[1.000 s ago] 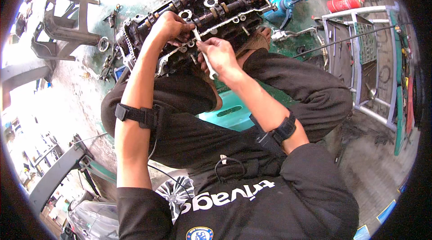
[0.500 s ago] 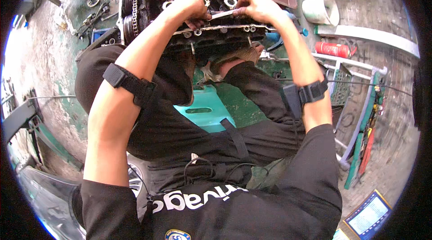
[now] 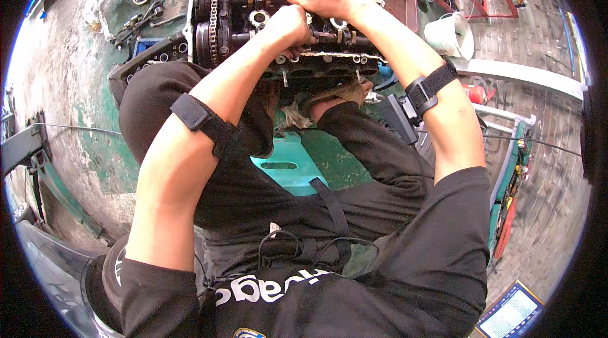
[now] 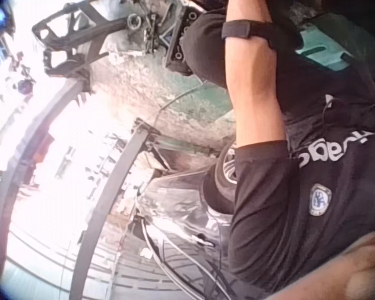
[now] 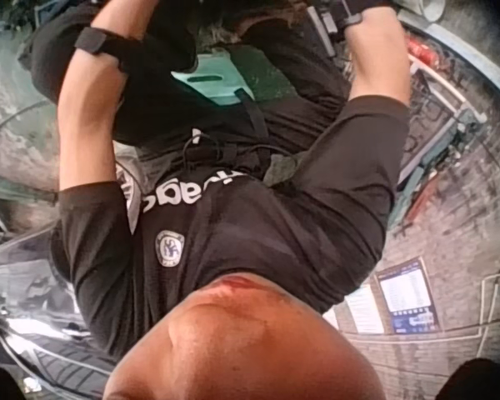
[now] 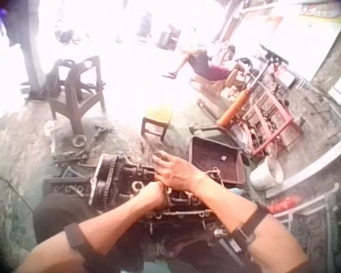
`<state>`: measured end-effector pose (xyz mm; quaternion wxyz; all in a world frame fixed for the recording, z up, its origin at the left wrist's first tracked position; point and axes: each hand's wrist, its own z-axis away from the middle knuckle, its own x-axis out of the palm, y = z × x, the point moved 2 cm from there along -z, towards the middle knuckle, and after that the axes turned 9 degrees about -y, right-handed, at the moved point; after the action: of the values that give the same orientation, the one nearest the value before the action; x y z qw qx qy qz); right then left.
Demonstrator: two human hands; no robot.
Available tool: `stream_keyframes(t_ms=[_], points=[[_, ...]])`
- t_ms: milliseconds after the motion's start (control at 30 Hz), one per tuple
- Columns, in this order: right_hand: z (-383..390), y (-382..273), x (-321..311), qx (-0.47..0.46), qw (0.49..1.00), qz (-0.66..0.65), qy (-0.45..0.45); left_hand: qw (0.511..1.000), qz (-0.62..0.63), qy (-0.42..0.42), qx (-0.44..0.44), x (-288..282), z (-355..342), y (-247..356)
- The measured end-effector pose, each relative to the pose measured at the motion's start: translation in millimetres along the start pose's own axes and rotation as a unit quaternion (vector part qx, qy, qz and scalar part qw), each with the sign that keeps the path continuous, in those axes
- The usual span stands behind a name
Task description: The person works on a disassembled engine block, using a wrench to tighten bolts on the cylinder head. The person adjusts their position and continues tightening bolts across the engine head.
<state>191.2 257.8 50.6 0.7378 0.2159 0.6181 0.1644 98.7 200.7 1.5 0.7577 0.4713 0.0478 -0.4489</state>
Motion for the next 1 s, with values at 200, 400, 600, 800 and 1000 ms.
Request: stream_keyframes(t_ms=[200, 400, 600, 800, 1000], points=[[4, -5, -7, 0.015, 0.999, -0.028, -0.029, 0.997, 0.050, -0.009, -0.057, -1, 24, 12], [-19, -18, 5, 0.096, 0.965, -0.199, -0.144, 0.996, 0.084, 0.026, -0.033, 2, 27, 9], [-36, -21, 12, 0.305, 0.768, -0.551, -0.114, 0.923, 0.380, 0.001, -0.053, 18, 41, 4], [-40, -9, -8, 0.292, 0.510, -0.809, -0.027, 0.882, 0.461, 0.071, -0.069, 37, 44, 4], [-56, -21, -26, 0.262, 0.532, -0.804, -0.048, 0.865, 0.482, 0.128, -0.047, 48, 57, 8]])
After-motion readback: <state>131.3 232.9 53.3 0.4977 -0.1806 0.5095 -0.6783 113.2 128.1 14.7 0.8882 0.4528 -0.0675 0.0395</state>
